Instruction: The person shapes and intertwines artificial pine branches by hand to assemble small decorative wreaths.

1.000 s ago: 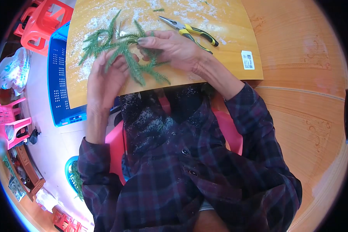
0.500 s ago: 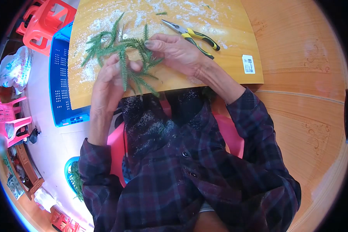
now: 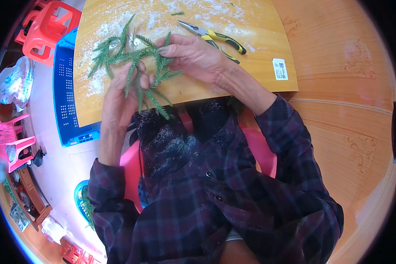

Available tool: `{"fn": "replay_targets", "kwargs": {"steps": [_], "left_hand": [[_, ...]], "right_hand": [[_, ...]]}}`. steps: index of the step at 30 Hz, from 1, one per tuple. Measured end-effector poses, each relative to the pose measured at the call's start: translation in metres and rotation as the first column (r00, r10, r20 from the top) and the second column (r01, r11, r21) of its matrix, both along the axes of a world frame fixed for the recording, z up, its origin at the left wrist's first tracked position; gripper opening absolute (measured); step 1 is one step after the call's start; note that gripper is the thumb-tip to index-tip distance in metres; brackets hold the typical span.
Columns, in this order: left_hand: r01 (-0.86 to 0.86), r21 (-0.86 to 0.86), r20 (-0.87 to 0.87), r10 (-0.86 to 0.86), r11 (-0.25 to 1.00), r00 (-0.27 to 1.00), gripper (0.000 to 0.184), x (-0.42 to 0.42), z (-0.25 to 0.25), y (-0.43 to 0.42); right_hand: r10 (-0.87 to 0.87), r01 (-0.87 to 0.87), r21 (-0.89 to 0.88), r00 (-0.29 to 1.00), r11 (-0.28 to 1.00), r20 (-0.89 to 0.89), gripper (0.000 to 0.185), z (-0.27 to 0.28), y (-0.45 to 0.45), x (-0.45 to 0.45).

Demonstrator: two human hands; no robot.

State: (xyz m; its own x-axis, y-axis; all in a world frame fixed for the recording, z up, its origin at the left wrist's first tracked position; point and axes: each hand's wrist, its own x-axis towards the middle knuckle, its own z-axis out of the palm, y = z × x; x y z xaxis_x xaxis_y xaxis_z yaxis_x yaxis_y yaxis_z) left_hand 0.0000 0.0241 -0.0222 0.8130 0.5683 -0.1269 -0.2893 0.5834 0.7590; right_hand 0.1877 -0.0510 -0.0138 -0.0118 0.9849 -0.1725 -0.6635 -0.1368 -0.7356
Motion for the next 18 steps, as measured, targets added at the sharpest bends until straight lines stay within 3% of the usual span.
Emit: {"fn": "replay_targets", "kwargs": {"steps": [10,13,16,18], "left_hand": [[-0.073,0.040,0.055,0.071,0.996,0.996,0.039,-0.002,-0.004,-0.001],[-0.089,-0.012,0.091,0.090,0.996,0.992,0.039,-0.001,-0.004,0.001],[-0.092,0.003,0.106,0.091,0.996,0.990,0.037,0.000,-0.001,0.000],[-0.069,0.031,0.121,0.064,0.997,0.991,0.037,-0.001,-0.002,0.001]], "right_hand": [[-0.099,0.098,-0.040,0.995,0.994,-0.033,0.025,0.003,-0.007,0.001],[-0.046,0.050,-0.032,0.993,0.998,0.107,0.028,0.008,-0.012,0.001],[0.007,-0.020,0.030,0.924,0.999,0.383,0.027,0.007,-0.016,-0.006],[-0.033,0.016,0.050,0.940,0.999,0.339,0.025,0.001,-0.015,-0.011]]}}
